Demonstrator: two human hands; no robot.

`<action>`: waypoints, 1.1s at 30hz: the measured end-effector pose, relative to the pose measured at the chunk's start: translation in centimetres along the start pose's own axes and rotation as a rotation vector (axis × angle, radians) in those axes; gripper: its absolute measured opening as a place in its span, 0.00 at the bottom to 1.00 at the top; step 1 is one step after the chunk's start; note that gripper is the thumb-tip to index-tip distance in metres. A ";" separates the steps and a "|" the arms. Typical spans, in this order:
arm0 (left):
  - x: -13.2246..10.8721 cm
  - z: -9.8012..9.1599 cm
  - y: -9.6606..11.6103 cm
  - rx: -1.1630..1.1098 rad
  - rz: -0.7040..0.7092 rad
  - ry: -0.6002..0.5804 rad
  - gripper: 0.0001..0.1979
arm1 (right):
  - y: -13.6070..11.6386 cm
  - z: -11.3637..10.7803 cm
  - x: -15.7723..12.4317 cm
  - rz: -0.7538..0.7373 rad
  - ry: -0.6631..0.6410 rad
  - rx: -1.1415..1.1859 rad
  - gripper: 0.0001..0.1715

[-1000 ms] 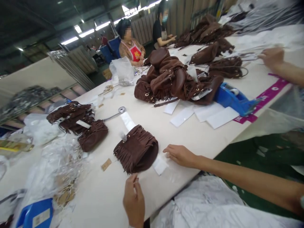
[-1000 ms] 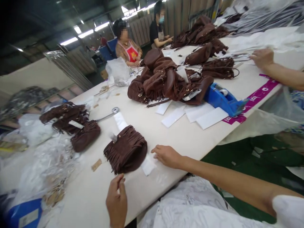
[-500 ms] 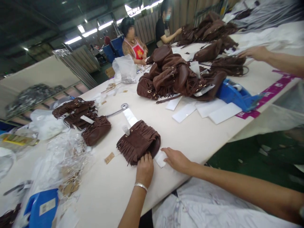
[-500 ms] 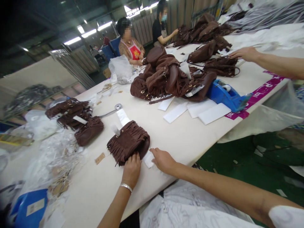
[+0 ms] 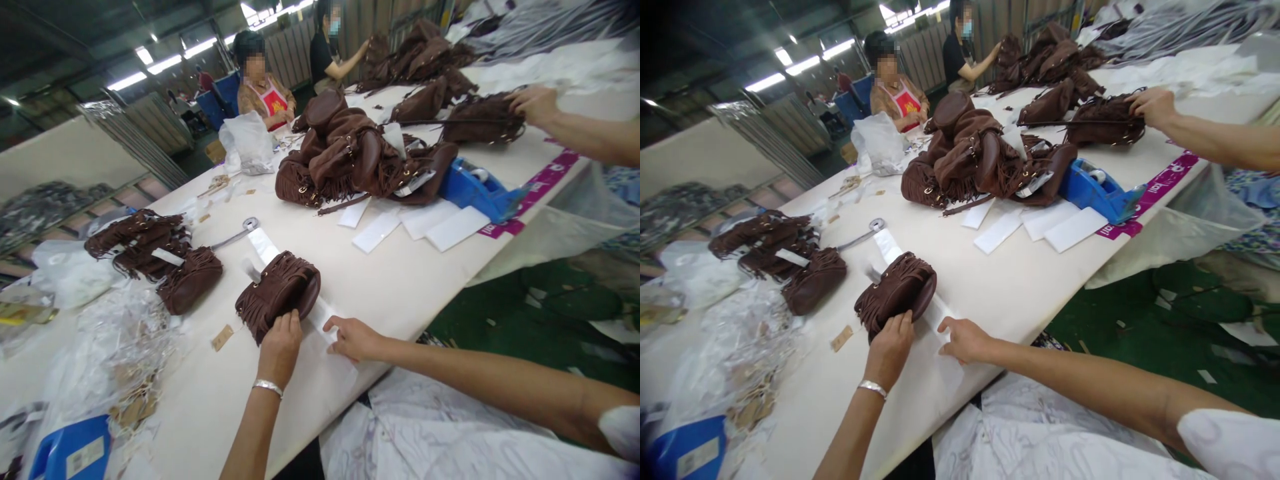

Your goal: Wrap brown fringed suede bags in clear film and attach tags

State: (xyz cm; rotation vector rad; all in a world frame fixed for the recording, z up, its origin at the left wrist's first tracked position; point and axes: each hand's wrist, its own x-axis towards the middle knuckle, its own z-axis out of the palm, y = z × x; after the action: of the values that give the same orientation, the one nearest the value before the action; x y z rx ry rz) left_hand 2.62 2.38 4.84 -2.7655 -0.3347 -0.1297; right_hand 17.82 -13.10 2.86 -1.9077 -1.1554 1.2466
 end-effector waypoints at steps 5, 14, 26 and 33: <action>-0.4 -0.1 0.1 -0.062 0.035 -0.002 0.20 | 0.5 2.2 0.4 0.031 -0.094 0.193 0.22; -2.8 2.4 1.4 0.004 0.090 -0.042 0.23 | 0.1 4.1 0.7 0.019 -0.081 0.122 0.21; -3.9 0.1 -1.5 -0.035 0.002 0.016 0.23 | 0.6 4.0 1.2 0.145 -0.113 0.303 0.24; -5.4 2.4 2.3 0.008 -0.062 0.024 0.21 | 1.9 4.5 1.8 0.171 -0.116 0.410 0.26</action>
State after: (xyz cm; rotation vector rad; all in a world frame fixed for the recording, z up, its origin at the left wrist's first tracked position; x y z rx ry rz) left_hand -1.93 -0.04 1.14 -2.7443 -0.4137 -0.1757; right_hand 14.72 -12.28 -1.22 -1.6661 -0.7275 1.5674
